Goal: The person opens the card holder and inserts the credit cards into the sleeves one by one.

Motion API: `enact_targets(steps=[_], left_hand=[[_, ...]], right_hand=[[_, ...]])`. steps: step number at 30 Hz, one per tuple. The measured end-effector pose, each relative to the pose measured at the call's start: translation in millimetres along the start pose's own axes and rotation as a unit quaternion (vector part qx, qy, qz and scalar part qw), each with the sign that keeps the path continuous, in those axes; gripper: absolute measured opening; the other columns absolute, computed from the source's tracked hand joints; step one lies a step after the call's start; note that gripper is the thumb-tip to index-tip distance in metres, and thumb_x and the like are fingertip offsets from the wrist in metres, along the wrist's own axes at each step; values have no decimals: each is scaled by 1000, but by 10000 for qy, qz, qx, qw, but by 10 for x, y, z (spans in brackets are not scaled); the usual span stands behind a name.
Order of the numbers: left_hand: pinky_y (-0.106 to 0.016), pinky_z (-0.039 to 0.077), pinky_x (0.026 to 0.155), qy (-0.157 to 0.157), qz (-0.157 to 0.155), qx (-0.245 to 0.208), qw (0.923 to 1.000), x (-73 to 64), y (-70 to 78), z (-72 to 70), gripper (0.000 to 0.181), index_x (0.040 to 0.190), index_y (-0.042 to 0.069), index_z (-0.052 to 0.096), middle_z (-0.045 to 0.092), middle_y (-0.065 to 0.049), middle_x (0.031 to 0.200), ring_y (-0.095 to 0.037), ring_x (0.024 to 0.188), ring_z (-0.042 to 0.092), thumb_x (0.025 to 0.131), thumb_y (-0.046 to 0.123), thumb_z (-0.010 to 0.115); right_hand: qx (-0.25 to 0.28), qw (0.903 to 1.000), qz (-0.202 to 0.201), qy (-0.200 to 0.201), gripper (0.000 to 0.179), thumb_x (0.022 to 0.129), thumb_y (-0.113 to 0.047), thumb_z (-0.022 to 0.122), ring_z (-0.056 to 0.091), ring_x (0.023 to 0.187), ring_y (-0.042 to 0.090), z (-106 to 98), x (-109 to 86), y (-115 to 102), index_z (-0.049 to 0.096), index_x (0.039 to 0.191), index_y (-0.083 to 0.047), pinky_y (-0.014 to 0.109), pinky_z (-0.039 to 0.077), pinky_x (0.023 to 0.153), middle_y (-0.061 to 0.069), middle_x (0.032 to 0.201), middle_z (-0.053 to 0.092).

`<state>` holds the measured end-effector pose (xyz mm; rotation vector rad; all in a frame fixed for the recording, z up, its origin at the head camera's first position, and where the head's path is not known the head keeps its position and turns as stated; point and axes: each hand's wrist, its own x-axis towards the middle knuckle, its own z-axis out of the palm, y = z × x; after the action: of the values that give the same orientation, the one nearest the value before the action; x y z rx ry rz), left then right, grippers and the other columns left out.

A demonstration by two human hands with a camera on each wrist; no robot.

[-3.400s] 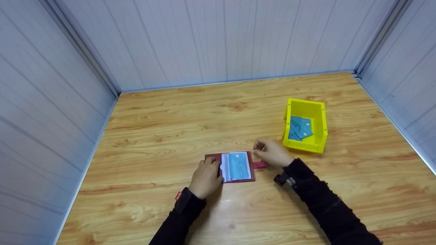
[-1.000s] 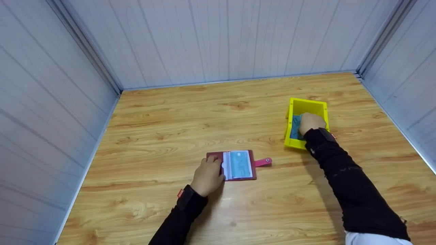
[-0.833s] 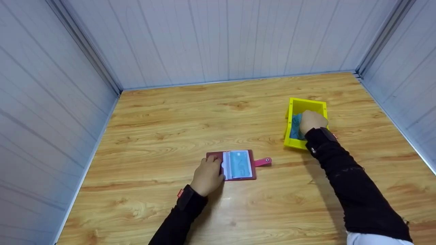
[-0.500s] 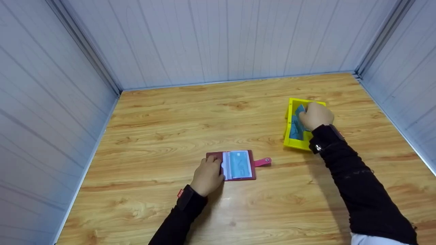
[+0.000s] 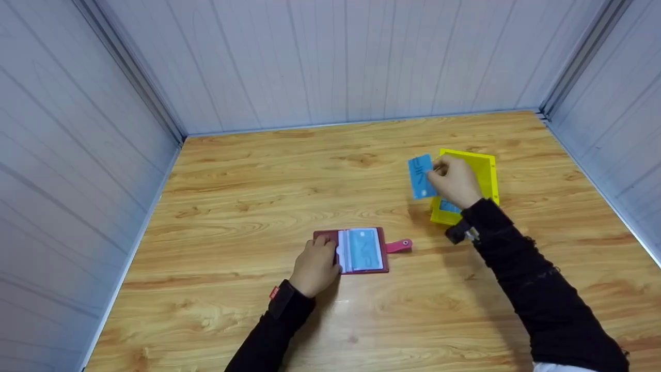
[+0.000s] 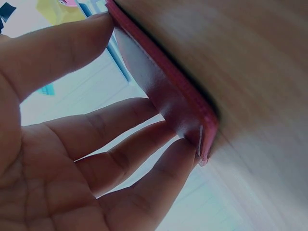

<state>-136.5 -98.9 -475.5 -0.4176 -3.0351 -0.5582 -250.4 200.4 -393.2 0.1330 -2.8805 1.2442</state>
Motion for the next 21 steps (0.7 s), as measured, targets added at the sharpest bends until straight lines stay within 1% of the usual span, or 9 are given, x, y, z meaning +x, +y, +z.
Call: enact_targets(steps=[2, 5, 7, 9, 13, 15, 17, 20, 21], left_hand=[[-50, 55, 77, -11, 3, -5, 10000, 2, 1, 5, 33, 109, -4, 67, 63, -20, 116, -40, 100, 59, 81, 12, 70], [-50, 55, 79, -26, 0, -40, 10000, 6, 6, 6, 33, 109, -5, 67, 63, -20, 116, -40, 100, 59, 81, 12, 70], [-50, 54, 80, -29, -5, -56, 10000, 8, 11, 4, 33, 109, -4, 67, 63, -20, 116, -40, 100, 58, 81, 12, 70], [-50, 54, 80, -40, -12, -71, 10000, 11, 15, 1, 33, 110, -5, 67, 63, -20, 116, -40, 100, 58, 82, 12, 70], [-50, 54, 82, -127, -43, -92, 9999, 13, 22, -2, 35, 112, -5, 67, 63, -20, 117, -40, 102, 58, 82, 13, 70], [-50, 54, 82, -181, -75, -91, 9998, 16, 22, -3, 35, 112, -4, 67, 62, -20, 118, -40, 103, 58, 83, 14, 70], [-50, 54, 82, -213, -102, -71, 9997, 17, 22, -5, 35, 113, -4, 67, 62, -20, 118, -39, 103, 58, 83, 14, 71], [-50, 54, 81, -244, -146, -62, 9996, 19, 19, -1, 36, 113, -4, 66, 62, -19, 119, -39, 104, 57, 83, 14, 71], [-50, 55, 81, -252, -154, -64, 9995, 18, 20, -1, 36, 113, -4, 66, 62, -19, 119, -39, 104, 57, 83, 14, 71]], right_hand=[[467, 9981, 159, -373, 30, 97, -20, 53, 58, 69, 15, 101, -8, 4, 59, 117, 1, 28, 53, 63, 14, 95, 64], [971, 9907, 364, -885, 27, 97, -21, 56, 60, 70, 11, 269, -29, 35, 57, 114, 1, 30, 57, 66, 10, 91, 64], [1202, 9853, 427, -1133, 26, 97, -21, 57, 60, 70, 11, 382, -58, 64, 56, 111, 1, 31, 57, 68, 7, 88, 65], [1393, 9800, 453, -1350, 22, 97, -19, 58, 60, 70, 11, 494, -92, 103, 55, 108, 0, 30, 56, 67, 3, 83, 65], [1882, 9626, 591, -1855, 12, 96, -13, 57, 60, 61, 9, 696, -164, 182, 51, 100, -3, 24, 52, 60, -4, 75, 63], [2116, 9513, 700, -2128, 9, 96, -12, 56, 60, 59, 9, 781, -187, 224, 50, 99, -5, 24, 52, 58, -5, 74, 63], [2207, 9444, 769, -2313, 9, 96, -11, 55, 59, 57, 10, 859, -200, 265, 49, 98, -7, 24, 51, 56, -4, 75, 63], [2193, 9414, 863, -2413, 9, 96, -12, 56, 58, 57, 10, 951, -212, 323, 49, 98, -8, 23, 48, 54, -4, 75, 62], [2162, 9418, 870, -2422, 9, 95, -12, 57, 57, 57, 10, 975, -215, 341, 49, 98, -8, 23, 47, 53, -4, 75, 61]])
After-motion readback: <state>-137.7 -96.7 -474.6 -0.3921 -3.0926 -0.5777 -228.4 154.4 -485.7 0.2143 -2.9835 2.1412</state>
